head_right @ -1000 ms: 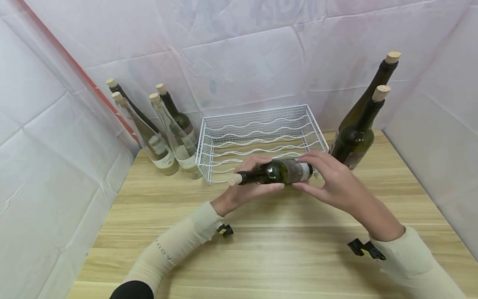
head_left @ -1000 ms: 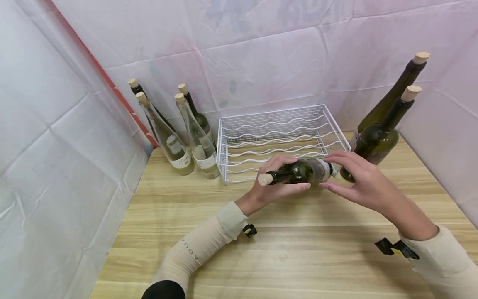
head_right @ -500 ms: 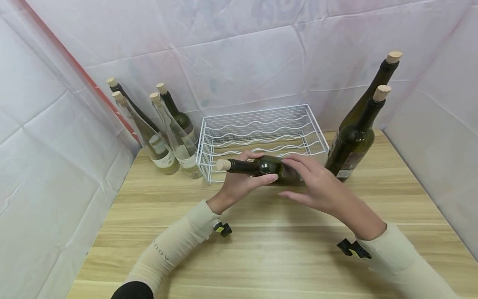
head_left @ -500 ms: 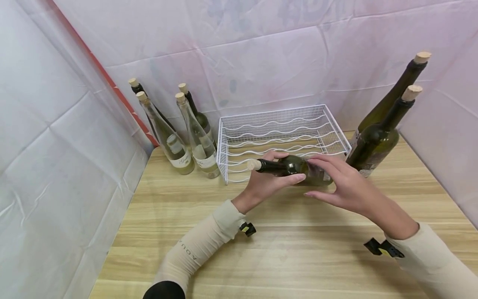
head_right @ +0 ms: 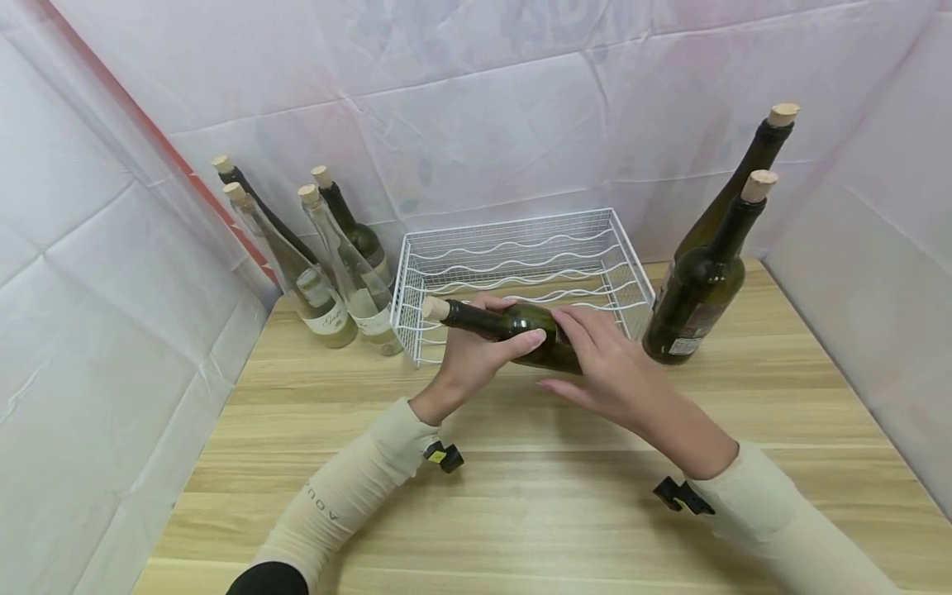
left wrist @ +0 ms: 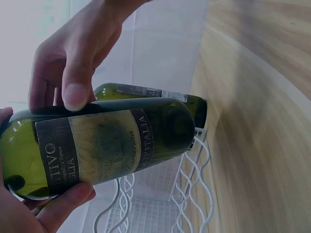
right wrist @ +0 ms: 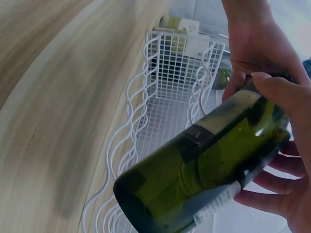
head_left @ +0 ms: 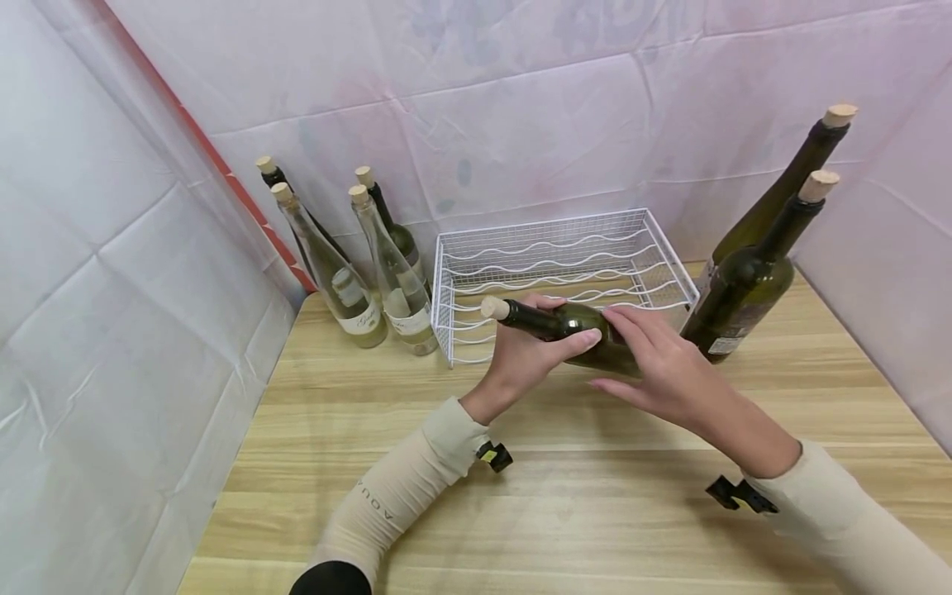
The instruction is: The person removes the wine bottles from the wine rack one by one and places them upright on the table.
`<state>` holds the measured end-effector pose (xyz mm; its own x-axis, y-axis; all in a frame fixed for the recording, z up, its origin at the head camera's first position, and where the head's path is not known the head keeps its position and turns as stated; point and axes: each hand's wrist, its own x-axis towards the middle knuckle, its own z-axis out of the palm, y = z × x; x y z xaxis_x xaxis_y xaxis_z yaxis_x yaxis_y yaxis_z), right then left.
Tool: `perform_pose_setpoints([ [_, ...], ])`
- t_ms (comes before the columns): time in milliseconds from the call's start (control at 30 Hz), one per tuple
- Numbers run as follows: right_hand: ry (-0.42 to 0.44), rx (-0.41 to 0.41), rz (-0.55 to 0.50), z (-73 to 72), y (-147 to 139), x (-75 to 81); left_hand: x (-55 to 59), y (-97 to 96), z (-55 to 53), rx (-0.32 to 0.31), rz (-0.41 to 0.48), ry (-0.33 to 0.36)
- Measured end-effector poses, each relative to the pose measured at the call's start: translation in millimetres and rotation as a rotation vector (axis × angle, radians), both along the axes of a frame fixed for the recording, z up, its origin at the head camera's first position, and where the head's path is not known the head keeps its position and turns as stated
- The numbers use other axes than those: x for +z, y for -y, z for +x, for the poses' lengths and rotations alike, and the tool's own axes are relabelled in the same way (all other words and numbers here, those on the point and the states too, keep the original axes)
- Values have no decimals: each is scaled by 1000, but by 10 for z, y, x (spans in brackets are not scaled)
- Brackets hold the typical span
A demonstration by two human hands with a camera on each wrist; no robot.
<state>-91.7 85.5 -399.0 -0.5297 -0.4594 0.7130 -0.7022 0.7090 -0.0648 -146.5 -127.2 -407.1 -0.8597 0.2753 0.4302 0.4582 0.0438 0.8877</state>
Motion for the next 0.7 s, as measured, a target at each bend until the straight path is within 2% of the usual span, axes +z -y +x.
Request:
perform_pose_setpoints([
  [167, -21, -40, 28, -13, 43, -37, 4, -32, -15, 18, 26, 28],
  [433, -136, -36, 33, -54, 89, -74, 12, -68, 1, 28, 21, 48],
  [700, -112, -45, 29, -60, 88, -92, 16, -64, 12, 39, -18, 47],
])
